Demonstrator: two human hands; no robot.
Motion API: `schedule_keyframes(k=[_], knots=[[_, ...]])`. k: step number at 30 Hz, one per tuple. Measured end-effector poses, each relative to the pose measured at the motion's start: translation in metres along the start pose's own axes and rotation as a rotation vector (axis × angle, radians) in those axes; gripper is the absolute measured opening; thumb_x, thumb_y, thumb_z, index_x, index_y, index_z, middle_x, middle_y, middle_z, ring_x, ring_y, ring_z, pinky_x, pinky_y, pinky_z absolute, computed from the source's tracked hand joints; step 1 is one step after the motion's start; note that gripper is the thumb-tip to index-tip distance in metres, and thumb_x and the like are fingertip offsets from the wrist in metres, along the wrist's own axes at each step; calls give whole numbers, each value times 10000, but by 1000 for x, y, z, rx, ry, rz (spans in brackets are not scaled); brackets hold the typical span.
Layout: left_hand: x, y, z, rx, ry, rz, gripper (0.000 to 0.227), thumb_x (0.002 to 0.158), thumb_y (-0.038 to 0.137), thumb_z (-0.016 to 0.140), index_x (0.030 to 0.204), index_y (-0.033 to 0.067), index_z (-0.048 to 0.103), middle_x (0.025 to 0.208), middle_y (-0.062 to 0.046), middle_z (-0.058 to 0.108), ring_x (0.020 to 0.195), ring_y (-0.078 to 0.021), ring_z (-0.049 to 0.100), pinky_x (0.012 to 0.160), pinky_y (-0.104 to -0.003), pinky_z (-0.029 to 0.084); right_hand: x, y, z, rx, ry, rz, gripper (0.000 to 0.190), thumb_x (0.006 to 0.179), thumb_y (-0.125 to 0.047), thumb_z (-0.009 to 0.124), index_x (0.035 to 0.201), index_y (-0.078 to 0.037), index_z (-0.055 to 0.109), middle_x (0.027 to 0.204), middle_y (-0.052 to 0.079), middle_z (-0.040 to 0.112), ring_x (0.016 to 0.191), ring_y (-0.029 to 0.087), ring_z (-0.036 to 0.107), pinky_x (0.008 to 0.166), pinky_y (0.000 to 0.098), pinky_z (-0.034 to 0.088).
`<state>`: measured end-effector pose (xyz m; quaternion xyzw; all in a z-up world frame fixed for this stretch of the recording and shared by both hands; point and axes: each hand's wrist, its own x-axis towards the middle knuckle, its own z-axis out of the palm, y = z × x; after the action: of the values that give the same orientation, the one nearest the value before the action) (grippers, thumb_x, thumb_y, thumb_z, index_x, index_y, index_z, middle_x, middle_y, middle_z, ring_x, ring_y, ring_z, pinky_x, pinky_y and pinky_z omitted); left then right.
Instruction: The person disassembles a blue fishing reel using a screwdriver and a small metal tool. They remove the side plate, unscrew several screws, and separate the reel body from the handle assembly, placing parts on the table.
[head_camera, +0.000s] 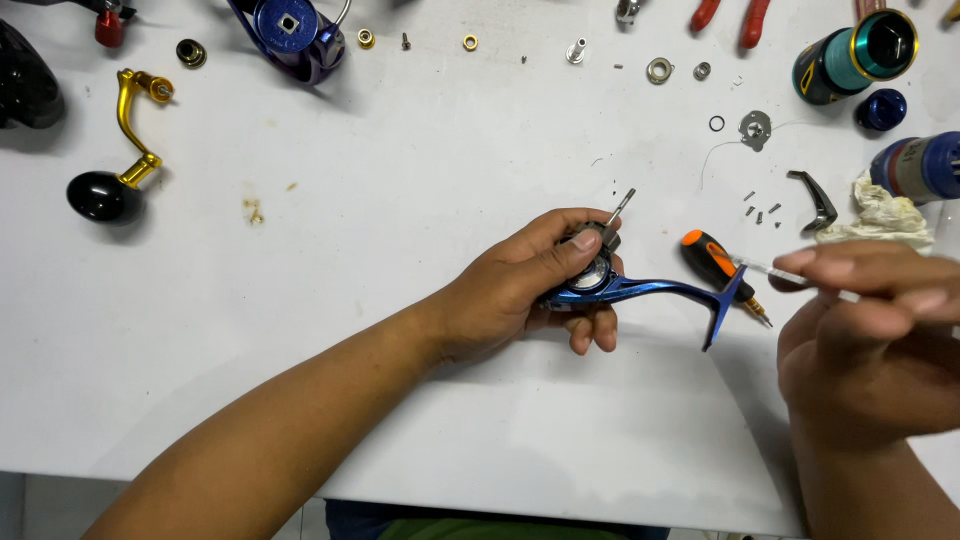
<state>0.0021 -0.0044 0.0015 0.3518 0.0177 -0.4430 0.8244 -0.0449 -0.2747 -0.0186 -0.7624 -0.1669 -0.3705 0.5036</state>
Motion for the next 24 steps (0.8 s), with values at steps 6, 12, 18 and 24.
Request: schedule_keyframes(k=[6, 12, 18, 24], knots=[[-1, 0, -1, 28, 8, -18, 501, 975, 444, 473, 1263, 33, 482, 747, -262, 640, 698, -307, 648, 641, -348, 528, 42, -78, 30, -145, -557, -449, 303, 833, -204, 761, 863, -69, 491, 846, 102, 747, 848, 319, 770, 751, 425, 626], [-4, 3, 0, 37, -7, -32, 445, 1008, 425, 439, 1238, 49, 497, 722, -215, 619, 636, -252, 582, 640, -334, 508, 48, -79, 38, -168, -606, -504, 262, 837, -163, 777, 792, -54, 543, 865, 96, 759, 852, 313, 779, 754, 401, 615], [-2, 2, -1, 28, -10, -35, 443, 1014, 419, 433, 1260, 55, 494, 713, -206, 606, 642, -255, 605, 613, -323, 507, 49, -77, 38, -113, -610, -497, 313, 812, -114, 819, 822, -24, 519, 859, 175, 745, 839, 319, 781, 716, 420, 664], [-2, 2, -1, 13, -2, -32, 489, 1000, 430, 440, 1306, 50, 478, 712, -203, 598, 647, -261, 602, 602, -327, 498, 50, -82, 41, -136, -608, -481, 304, 795, -106, 826, 760, -39, 531, 830, 170, 741, 800, 303, 780, 708, 409, 653]])
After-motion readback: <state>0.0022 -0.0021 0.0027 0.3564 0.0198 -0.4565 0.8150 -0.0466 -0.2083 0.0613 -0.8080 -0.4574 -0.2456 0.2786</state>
